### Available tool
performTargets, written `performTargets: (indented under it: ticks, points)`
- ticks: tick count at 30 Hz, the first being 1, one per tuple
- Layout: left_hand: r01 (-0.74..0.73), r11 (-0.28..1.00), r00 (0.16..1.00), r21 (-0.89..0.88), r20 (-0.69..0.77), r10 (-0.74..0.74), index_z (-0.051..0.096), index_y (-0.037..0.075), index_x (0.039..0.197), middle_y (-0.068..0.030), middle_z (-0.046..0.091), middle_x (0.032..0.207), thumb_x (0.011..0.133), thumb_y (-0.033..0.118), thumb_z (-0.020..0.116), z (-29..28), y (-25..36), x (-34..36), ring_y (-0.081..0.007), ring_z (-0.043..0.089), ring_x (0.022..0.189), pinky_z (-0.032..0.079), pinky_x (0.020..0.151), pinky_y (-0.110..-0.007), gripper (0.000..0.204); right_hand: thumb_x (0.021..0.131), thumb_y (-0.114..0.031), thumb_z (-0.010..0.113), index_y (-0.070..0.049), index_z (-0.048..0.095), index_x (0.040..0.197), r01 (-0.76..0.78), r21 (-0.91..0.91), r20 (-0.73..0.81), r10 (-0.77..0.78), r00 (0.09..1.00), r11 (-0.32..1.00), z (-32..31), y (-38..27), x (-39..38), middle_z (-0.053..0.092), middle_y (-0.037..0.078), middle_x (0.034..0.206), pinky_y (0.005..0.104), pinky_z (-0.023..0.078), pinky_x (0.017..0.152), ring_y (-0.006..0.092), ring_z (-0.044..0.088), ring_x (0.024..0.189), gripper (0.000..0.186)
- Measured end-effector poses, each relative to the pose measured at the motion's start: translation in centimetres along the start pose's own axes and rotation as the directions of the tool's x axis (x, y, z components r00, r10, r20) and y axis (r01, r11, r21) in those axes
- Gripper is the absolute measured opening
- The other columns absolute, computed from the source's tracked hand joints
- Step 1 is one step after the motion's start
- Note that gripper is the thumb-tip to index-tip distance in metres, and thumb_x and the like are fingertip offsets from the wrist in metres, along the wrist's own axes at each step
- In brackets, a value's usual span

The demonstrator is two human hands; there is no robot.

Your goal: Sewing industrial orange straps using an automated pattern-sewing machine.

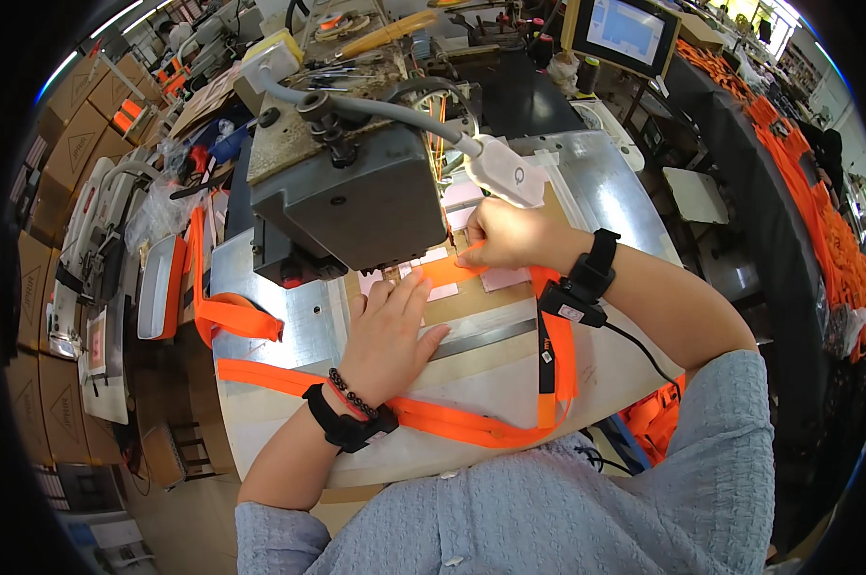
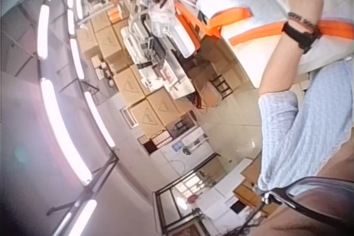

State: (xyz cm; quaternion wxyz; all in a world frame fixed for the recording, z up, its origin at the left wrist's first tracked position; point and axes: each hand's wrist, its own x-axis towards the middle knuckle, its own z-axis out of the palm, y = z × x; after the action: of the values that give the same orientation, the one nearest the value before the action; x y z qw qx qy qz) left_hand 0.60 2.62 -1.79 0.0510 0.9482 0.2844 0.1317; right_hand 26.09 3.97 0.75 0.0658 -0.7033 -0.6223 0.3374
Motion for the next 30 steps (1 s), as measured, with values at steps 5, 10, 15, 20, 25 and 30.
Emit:
performTargets:
  ticks: [5,10,15,20,25,30]
  points:
    - [-0.007,1.000,0.999,0.010,-0.041,0.007,0.059,0.003,0.131,-0.0091,0.058,0.138,0.091,0.030,0.068,-0.2,-0.5,0.0,-0.0285,0.053,0.113,0.041,0.094,-0.046,0.049,0.080,-0.034,0.082,-0.002,0.067,0.104,-0.051,-0.113,-0.021,0.049,0.999,0.992,-0.9,-2.3,-1.7,0.070,0.015,0.094,0.0372,0.053,0.074,0.0288,0.068,0.085,0.043]
    - [-0.059,0.997,0.997,0.051,-0.039,0.061,0.060,0.007,0.131,-0.0056,0.061,0.137,0.091,0.018,0.061,0.0,-1.2,0.1,-0.0286,0.055,0.110,0.042,0.090,-0.047,0.042,0.081,-0.023,0.079,-0.005,0.063,0.086,0.390,-0.595,-0.439,-0.691,0.575,0.703,1.2,-0.7,-4.2,0.066,0.010,0.088,0.0410,0.050,0.073,0.0266,0.064,0.083,0.024]
    - [-0.089,0.995,0.996,0.046,-0.007,0.090,0.061,0.010,0.133,-0.0028,0.062,0.136,0.089,0.010,0.056,-0.4,-2.2,-0.1,-0.0274,0.055,0.108,0.041,0.087,-0.045,0.044,0.081,-0.034,0.079,-0.008,0.063,0.098,0.710,0.009,0.199,-0.697,0.689,0.705,1.3,-1.7,-11.6,0.059,0.007,0.096,0.0401,0.046,0.088,0.0274,0.059,0.097,0.034]
    - [-0.105,0.993,0.994,0.057,-0.007,0.106,0.061,0.010,0.133,-0.0020,0.061,0.137,0.087,0.006,0.055,-0.2,-2.1,0.0,-0.0262,0.054,0.110,0.040,0.088,-0.043,0.046,0.084,-0.039,0.076,-0.010,0.062,0.099,0.730,-0.283,0.275,-0.676,0.684,0.623,3.1,-0.7,-18.1,0.057,0.006,0.092,0.0390,0.043,0.092,0.0238,0.057,0.099,0.036]
    - [-0.113,0.993,0.993,0.033,0.037,0.112,0.060,0.009,0.134,-0.0033,0.060,0.138,0.086,0.004,0.054,-0.8,-2.0,0.4,-0.0274,0.054,0.109,0.039,0.088,-0.044,0.049,0.090,-0.026,0.070,-0.008,0.061,0.098,0.734,-0.337,0.193,-0.720,0.667,0.590,5.1,0.8,-19.3,0.058,0.005,0.088,0.0373,0.043,0.089,0.0213,0.059,0.090,0.021]
    - [-0.141,0.989,0.988,0.037,0.061,0.139,0.059,0.008,0.135,-0.0040,0.060,0.139,0.086,0.004,0.054,-1.1,-2.6,0.4,-0.0283,0.054,0.105,0.040,0.086,-0.044,0.049,0.096,-0.021,0.066,-0.007,0.066,0.098,0.646,-0.019,-0.029,-0.646,0.762,0.763,-2.6,-0.2,-18.7,0.065,0.007,0.088,0.0367,0.046,0.083,0.0228,0.062,0.081,0.015]
